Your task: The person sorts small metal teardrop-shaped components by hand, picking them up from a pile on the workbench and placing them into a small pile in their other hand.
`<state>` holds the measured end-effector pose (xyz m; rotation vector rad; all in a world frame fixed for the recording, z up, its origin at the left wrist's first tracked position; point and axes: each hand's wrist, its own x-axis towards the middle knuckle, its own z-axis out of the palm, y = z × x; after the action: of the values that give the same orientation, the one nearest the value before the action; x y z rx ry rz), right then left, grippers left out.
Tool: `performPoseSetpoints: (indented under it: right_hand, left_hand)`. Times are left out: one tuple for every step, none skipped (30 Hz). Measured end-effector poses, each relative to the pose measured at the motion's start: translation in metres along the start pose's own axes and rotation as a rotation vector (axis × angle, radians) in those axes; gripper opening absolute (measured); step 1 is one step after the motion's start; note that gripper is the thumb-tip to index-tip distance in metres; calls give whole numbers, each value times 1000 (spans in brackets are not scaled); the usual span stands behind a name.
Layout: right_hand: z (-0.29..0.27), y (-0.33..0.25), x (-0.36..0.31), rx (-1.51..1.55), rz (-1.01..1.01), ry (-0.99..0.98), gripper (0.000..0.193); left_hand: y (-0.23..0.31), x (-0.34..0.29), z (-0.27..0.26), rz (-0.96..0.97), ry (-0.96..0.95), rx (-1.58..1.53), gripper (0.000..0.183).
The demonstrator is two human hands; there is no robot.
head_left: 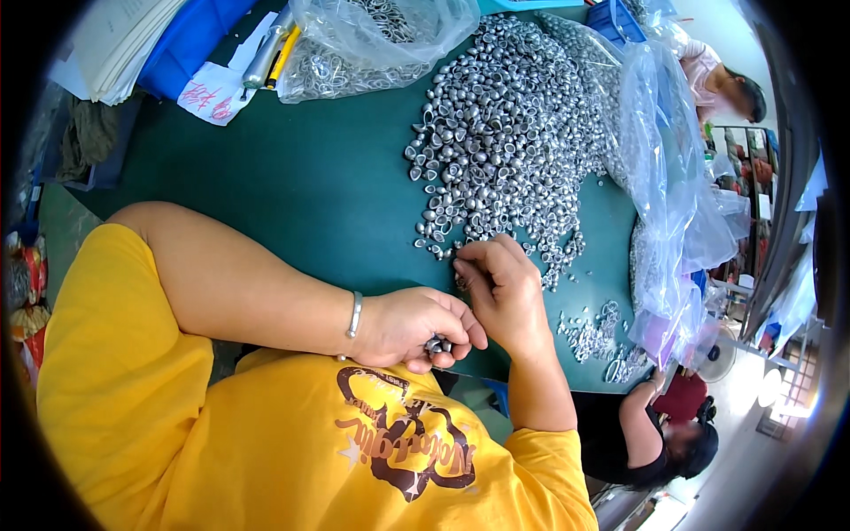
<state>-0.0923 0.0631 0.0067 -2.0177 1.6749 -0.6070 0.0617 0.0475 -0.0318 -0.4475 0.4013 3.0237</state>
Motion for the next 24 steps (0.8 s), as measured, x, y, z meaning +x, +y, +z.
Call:
performPoseSetpoints:
  right_hand:
    - [-2,3,-1,208,119,-5,9]
    - [-3,5,-3,417,238,-11,9]
    - [-5,7,-4,626,357,-18,9]
    - [-10,9,-4,1001,439,-6,13]
    - [-15,11,-4,1377,516,8,17]
    - [-17,13,-2,1502,530,10,18]
    - [-20,14,-1,1621,540,19,18]
    - [-20,17,-1,1679,544,10,20]
    - [-19,20,-2,1710,556,2,20]
    - [-19,23,-4,1763,560,-2,21]
    - [-19,25,-6,1815,563,-6,21]
    - [-19,26,-6,1849,561,-19,20]
    - [-19,28,-6,1884,560,-36,20]
    - [-19,28,-6,1920,558,-53,20]
    - [-19,28,-6,1903,566,-44,20]
    - [-20,27,-5,1887,575,-34,20]
    - [-20,26,-5,1870,584,-25,20]
    - [-20,25,-5,1845,617,14,20]
    - [-19,26,-6,1852,610,16,20]
    - [-18,27,-6,1858,603,19,19]
    - [-17,28,-7,1865,596,20,19]
    - [-16,29,-7,1870,579,14,19]
    - [-15,31,-8,1876,563,7,18]
    - [-14,31,-8,1882,547,-1,18]
  left_hand:
    - [0,0,0,3,6,4,16]
    - [1,1,1,6,12,8,16]
    - [1,1,0,-23,34,-13,16]
    - [3,1,2,-54,53,-32,16]
    - [5,-1,4,-57,46,-39,16]
    - [6,-3,5,-61,40,-45,16]
    - [7,-3,5,-67,28,-48,16]
    - [7,-3,5,-67,25,-50,16]
    - [7,-3,5,-67,21,-51,16]
    - [8,-4,5,-67,19,-53,16]
    - [8,-4,5,-72,18,-51,16]
    - [8,-3,5,-76,16,-49,16]
    - [8,-3,5,-79,18,-48,16]
    - [8,-3,5,-79,13,-54,16]
    - [8,-3,5,-79,13,-56,15]
    - [8,-3,5,-80,13,-58,15]
    - [8,-3,5,-81,13,-60,15]
    - [9,-3,5,-82,12,-57,15]
    - [9,-4,5,-82,14,-55,15]
    - [9,-4,5,-81,15,-53,15]
    - [9,-4,5,-82,16,-53,15]
    - [9,-4,5,-83,17,-52,15]
    - [9,-5,5,-84,19,-51,15]
    - [9,-5,5,-81,19,-50,15]
